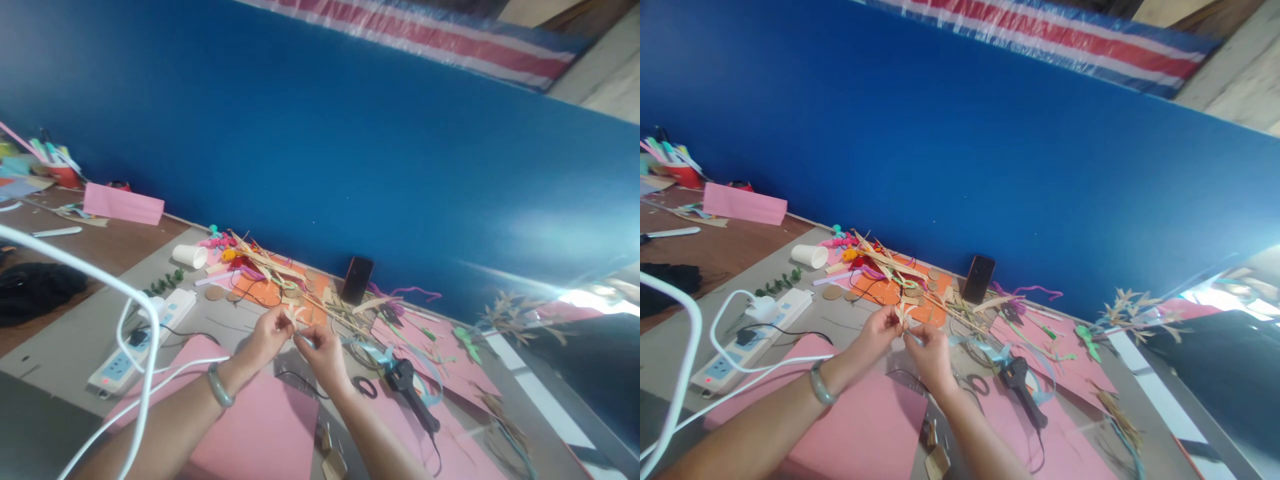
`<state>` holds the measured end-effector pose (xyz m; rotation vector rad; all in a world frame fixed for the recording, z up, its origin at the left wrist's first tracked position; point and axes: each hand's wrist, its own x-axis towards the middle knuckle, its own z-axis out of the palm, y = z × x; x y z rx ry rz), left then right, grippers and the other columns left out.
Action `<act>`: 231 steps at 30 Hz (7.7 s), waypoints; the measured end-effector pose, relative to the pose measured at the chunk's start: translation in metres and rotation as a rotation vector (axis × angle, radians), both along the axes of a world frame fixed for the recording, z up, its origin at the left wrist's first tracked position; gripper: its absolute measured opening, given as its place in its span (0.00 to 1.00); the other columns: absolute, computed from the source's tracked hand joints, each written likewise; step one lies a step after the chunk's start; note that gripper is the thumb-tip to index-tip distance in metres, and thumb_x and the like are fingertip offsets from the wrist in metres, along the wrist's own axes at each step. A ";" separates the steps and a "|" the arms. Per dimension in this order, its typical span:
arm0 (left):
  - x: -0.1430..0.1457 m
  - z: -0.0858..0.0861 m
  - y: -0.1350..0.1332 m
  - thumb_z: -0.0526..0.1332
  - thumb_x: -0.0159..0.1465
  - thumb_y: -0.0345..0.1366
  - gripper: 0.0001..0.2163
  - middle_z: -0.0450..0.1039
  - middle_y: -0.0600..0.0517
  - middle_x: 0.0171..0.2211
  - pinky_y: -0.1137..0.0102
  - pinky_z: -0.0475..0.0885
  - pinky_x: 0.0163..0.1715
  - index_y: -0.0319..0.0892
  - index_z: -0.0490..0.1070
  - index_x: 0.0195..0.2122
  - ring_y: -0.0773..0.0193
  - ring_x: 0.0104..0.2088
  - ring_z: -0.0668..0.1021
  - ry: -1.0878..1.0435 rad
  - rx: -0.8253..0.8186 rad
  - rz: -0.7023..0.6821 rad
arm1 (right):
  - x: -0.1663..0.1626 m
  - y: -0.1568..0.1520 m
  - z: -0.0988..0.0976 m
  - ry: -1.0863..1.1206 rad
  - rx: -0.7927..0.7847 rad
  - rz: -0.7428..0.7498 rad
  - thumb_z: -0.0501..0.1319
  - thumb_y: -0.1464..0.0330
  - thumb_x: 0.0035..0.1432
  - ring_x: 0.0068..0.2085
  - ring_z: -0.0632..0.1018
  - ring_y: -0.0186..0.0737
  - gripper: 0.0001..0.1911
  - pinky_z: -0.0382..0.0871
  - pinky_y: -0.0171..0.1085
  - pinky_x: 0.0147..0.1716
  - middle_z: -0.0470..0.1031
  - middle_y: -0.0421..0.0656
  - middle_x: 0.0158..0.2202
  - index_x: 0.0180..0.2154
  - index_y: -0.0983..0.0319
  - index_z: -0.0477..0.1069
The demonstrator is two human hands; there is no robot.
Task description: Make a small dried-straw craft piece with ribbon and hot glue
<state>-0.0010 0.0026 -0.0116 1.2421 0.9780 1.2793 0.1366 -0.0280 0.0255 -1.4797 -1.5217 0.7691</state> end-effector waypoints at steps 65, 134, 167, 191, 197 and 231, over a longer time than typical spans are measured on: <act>-0.003 0.002 0.004 0.65 0.55 0.39 0.09 0.70 0.53 0.26 0.73 0.64 0.30 0.38 0.71 0.26 0.65 0.29 0.71 0.073 0.030 -0.079 | 0.015 0.001 0.002 0.266 -0.287 0.045 0.68 0.62 0.42 0.18 0.61 0.28 0.12 0.51 0.30 0.18 0.64 0.33 0.16 0.22 0.62 0.69; 0.004 0.002 -0.001 0.68 0.51 0.40 0.11 0.66 0.57 0.22 0.73 0.64 0.30 0.39 0.68 0.24 0.69 0.26 0.69 -0.197 -0.160 -0.066 | 0.004 0.003 0.002 0.392 -0.336 0.098 0.68 0.59 0.44 0.17 0.53 0.26 0.15 0.43 0.32 0.19 0.58 0.31 0.15 0.23 0.63 0.70; -0.001 0.006 0.002 0.67 0.50 0.39 0.10 0.70 0.53 0.22 0.72 0.65 0.30 0.38 0.71 0.20 0.66 0.26 0.70 0.013 -0.067 -0.008 | 0.002 0.000 -0.002 0.325 -0.301 0.020 0.67 0.63 0.44 0.17 0.57 0.28 0.10 0.47 0.32 0.18 0.61 0.32 0.14 0.23 0.62 0.71; -0.005 0.032 -0.011 0.67 0.54 0.41 0.10 0.75 0.50 0.27 0.70 0.65 0.37 0.38 0.77 0.28 0.63 0.32 0.74 -0.244 -0.233 -0.340 | 0.012 -0.002 -0.012 0.695 -0.473 0.169 0.70 0.58 0.44 0.16 0.47 0.24 0.18 0.39 0.30 0.16 0.48 0.26 0.14 0.26 0.61 0.65; -0.004 0.010 -0.003 0.68 0.54 0.41 0.10 0.74 0.53 0.26 0.72 0.64 0.34 0.39 0.77 0.28 0.66 0.29 0.73 -0.142 -0.142 -0.270 | 0.013 -0.003 -0.010 0.537 -0.439 0.113 0.69 0.58 0.43 0.15 0.52 0.24 0.17 0.40 0.30 0.16 0.55 0.28 0.15 0.27 0.62 0.67; 0.001 0.004 0.000 0.65 0.50 0.36 0.07 0.71 0.53 0.22 0.72 0.66 0.29 0.38 0.70 0.24 0.65 0.26 0.72 0.142 -0.066 0.015 | 0.006 -0.002 0.003 0.166 -0.189 -0.024 0.66 0.64 0.46 0.25 0.71 0.35 0.09 0.63 0.33 0.28 0.73 0.38 0.21 0.22 0.63 0.72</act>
